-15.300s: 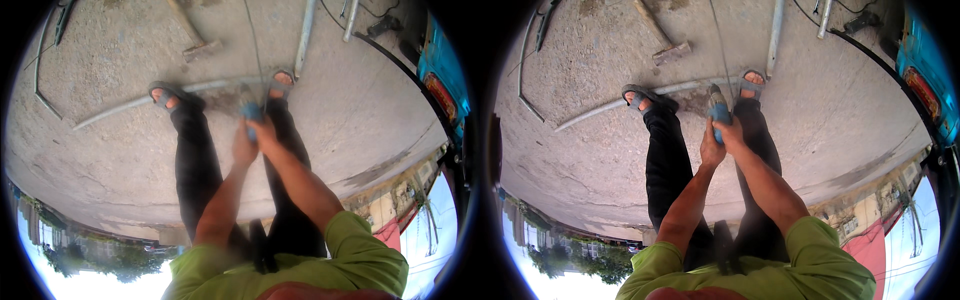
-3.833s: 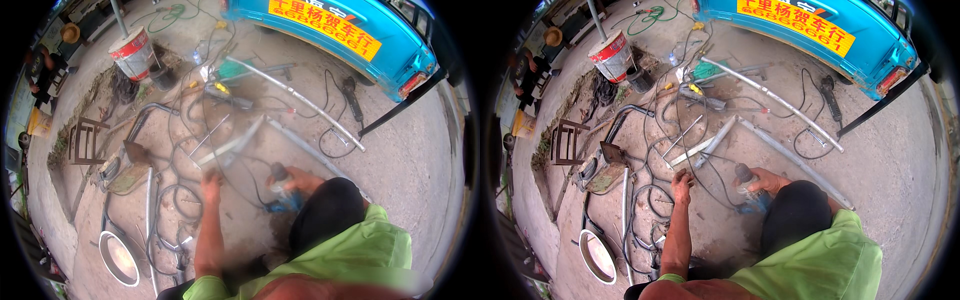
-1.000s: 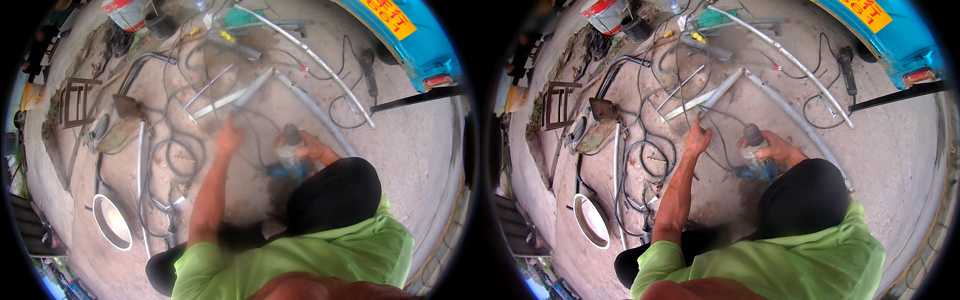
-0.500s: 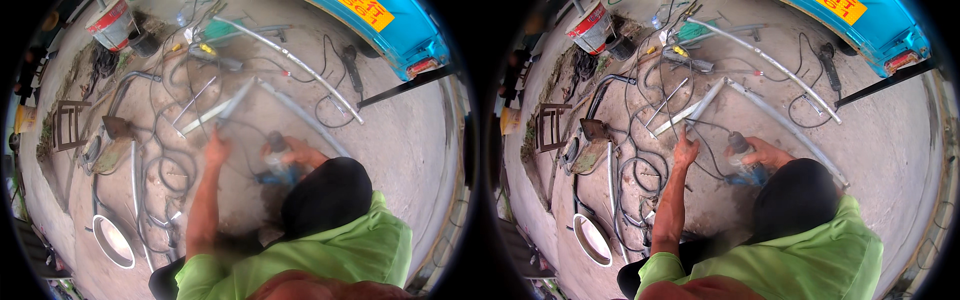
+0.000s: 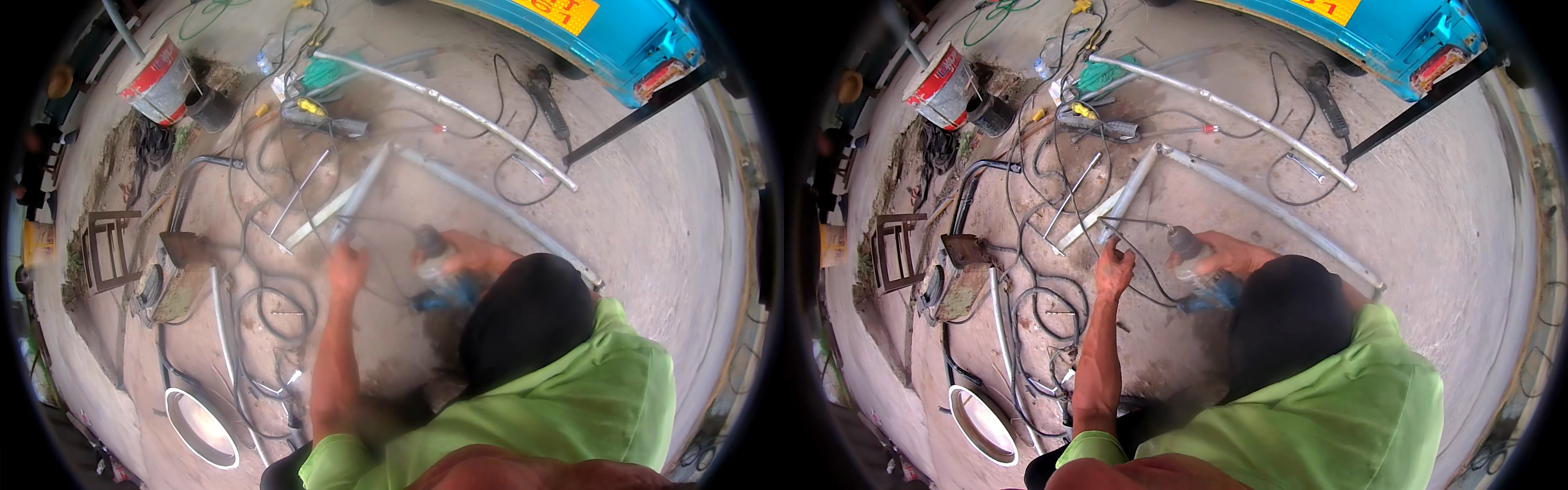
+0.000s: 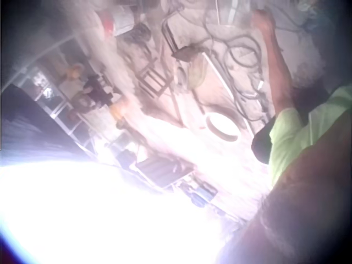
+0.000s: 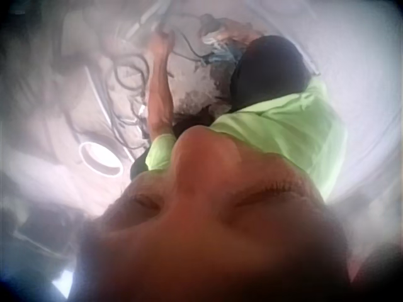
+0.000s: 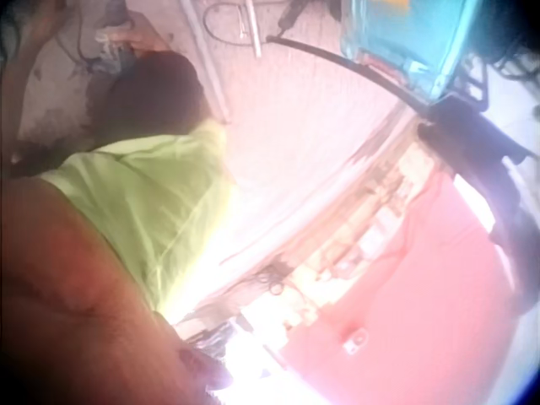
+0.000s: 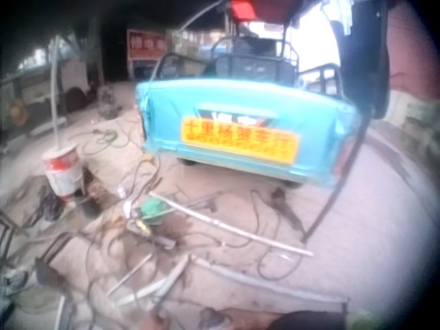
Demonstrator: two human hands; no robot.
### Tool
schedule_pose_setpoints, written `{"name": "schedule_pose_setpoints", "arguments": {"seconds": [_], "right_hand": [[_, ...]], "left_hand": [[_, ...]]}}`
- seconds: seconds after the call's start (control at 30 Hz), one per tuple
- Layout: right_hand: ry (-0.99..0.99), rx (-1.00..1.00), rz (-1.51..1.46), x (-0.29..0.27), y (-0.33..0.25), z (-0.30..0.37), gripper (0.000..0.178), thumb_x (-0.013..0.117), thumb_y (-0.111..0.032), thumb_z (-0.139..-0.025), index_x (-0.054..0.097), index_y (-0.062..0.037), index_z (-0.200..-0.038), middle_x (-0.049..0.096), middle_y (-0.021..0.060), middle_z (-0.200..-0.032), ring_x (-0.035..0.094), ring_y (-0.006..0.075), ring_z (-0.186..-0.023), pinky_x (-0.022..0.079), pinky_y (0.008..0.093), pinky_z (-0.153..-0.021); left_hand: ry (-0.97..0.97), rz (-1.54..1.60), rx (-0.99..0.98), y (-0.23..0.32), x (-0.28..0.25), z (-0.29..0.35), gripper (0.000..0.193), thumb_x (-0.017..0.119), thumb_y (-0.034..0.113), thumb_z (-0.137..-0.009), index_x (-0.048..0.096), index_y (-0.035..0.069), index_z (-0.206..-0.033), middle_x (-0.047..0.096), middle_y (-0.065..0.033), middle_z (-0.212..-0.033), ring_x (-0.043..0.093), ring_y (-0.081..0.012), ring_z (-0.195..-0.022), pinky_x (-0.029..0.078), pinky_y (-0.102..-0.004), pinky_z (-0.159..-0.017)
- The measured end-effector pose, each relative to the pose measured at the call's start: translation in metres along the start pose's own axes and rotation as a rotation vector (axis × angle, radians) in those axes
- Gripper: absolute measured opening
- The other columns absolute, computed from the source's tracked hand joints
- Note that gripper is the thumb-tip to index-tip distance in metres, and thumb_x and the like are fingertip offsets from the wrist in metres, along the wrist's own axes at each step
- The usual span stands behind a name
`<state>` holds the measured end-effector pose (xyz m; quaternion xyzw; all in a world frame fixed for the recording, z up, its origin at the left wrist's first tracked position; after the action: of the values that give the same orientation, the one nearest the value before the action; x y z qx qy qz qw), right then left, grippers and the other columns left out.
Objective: The person uses a power drill to make holes in several metal tubes, holding the tubing by hand while sitting on the ground.
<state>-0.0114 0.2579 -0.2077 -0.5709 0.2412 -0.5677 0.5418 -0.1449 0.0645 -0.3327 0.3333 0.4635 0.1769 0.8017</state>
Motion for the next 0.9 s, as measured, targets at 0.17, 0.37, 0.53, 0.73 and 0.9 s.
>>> {"name": "schedule_pose_setpoints", "arguments": {"seconds": [0.17,0.37,0.53,0.73,0.9], "right_hand": [[-0.010,0.034,-0.057,-0.009,0.014,0.007,0.061,0.079,-0.036,-0.073,0.066,-0.0017,-0.122,0.066,0.0087,-0.124,0.061,0.0199,-0.116,0.044,0.0361,-0.104],[-0.033,0.000,-0.013,-0.007,0.012,0.000,0.060,0.079,-0.030,-0.075,0.065,-0.0010,-0.125,0.066,0.0094,-0.126,0.061,0.0206,-0.119,0.043,0.0364,-0.107],[-0.054,-0.021,-0.039,-0.009,0.019,-0.005,0.062,0.081,-0.033,-0.075,0.064,0.0001,-0.125,0.067,0.0104,-0.124,0.062,0.0208,-0.116,0.045,0.0365,-0.105],[-0.036,0.015,-0.049,0.001,0.011,-0.006,0.060,0.080,-0.036,-0.073,0.065,-0.0016,-0.119,0.065,0.0113,-0.123,0.063,0.0190,-0.109,0.047,0.0351,-0.100],[-0.018,0.036,-0.044,0.001,0.015,-0.005,0.059,0.079,-0.039,-0.071,0.066,-0.0021,-0.115,0.064,0.0160,-0.127,0.064,0.0237,-0.113,0.048,0.0375,-0.101]], "left_hand": [[-0.147,0.084,0.030,-0.030,0.056,-0.005,0.055,0.065,0.033,-0.088,0.061,0.003,-0.134,0.072,-0.0217,-0.099,0.070,-0.0379,-0.095,0.055,-0.0464,-0.086],[-0.126,0.190,0.181,-0.067,0.086,-0.015,0.046,0.067,0.019,-0.095,0.057,0.005,-0.138,0.062,-0.0038,-0.077,0.063,-0.0138,-0.064,0.053,-0.0297,-0.057],[-0.099,0.137,0.345,-0.045,0.075,-0.011,0.046,0.064,0.016,-0.094,0.058,0.005,-0.138,0.065,-0.0057,-0.080,0.064,-0.0148,-0.066,0.054,-0.0302,-0.060],[-0.166,0.263,0.049,-0.005,0.043,0.015,0.048,0.062,0.019,-0.090,0.058,0.003,-0.135,0.071,-0.0101,-0.083,0.068,-0.0194,-0.069,0.056,-0.0341,-0.066],[-0.107,0.195,0.085,-0.005,0.046,0.015,0.049,0.063,0.026,-0.089,0.059,0.002,-0.132,0.073,-0.0147,-0.086,0.070,-0.0251,-0.072,0.056,-0.0381,-0.070]]}}
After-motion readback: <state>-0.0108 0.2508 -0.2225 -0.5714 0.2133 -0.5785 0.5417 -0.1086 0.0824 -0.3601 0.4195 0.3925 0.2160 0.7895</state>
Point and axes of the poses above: each hand's wrist, its own z-axis away from the middle knuckle, its own x-axis out of the palm, y = z × x, the point moved 9 cm from there along -z, towards the middle knuckle
